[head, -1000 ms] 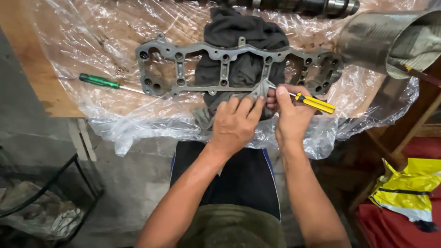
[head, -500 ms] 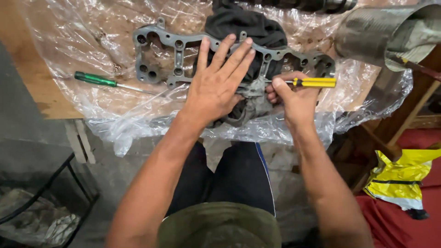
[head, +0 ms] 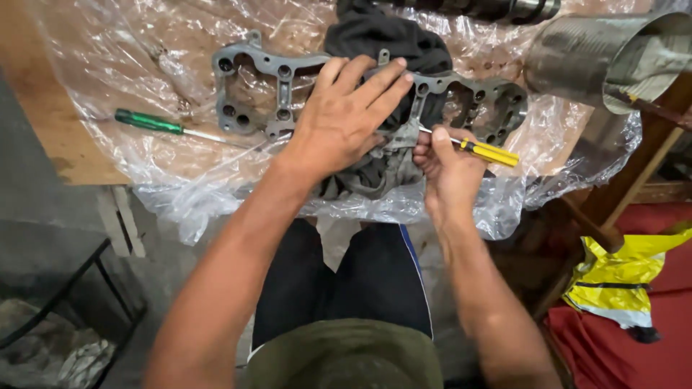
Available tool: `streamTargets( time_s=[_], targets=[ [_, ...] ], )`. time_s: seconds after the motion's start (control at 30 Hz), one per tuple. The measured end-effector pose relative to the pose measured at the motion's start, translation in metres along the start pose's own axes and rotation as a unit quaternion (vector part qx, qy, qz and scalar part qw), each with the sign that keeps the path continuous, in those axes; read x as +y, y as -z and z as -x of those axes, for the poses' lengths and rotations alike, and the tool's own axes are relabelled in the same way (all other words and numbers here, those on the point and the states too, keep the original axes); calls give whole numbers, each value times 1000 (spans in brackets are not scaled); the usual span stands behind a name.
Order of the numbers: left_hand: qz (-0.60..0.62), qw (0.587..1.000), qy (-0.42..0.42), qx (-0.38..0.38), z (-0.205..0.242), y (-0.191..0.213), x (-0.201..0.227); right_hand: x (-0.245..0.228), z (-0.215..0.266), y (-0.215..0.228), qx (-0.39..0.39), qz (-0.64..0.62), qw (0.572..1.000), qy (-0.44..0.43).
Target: Cleaning and scraping debris from an engine component using a brush and a small tool
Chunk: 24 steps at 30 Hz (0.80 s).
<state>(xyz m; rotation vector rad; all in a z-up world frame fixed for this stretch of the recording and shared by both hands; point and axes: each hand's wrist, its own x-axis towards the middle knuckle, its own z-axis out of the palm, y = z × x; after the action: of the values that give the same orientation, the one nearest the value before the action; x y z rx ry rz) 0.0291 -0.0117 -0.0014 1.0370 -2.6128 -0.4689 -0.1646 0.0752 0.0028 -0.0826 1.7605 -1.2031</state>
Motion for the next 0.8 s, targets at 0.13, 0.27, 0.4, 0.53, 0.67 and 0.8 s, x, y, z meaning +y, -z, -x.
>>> streamTargets(
  time_s=[0.13,0.27,0.4,0.53,0.67,0.8],
  targets=[
    [-12,1000,8,22,3,-6,6,-47,-16,3,-111,148,982,-25],
    [-36,997,2,63,0,-4,7,-123,-10,-56,-288,570,770,-19],
    [-5,1000,17,17,5,-8,6,-120,-20,-101,-403,849,306,155],
    [23,998,25,48,7,-7,3,-109,-20,-99,-465,840,172,221],
    [64,993,45,83,12,-17,3,-97,-7,-72,-482,770,79,409],
    [52,997,54,32,13,-22,4,-87,-9,-54,-466,763,170,414]
  ],
)
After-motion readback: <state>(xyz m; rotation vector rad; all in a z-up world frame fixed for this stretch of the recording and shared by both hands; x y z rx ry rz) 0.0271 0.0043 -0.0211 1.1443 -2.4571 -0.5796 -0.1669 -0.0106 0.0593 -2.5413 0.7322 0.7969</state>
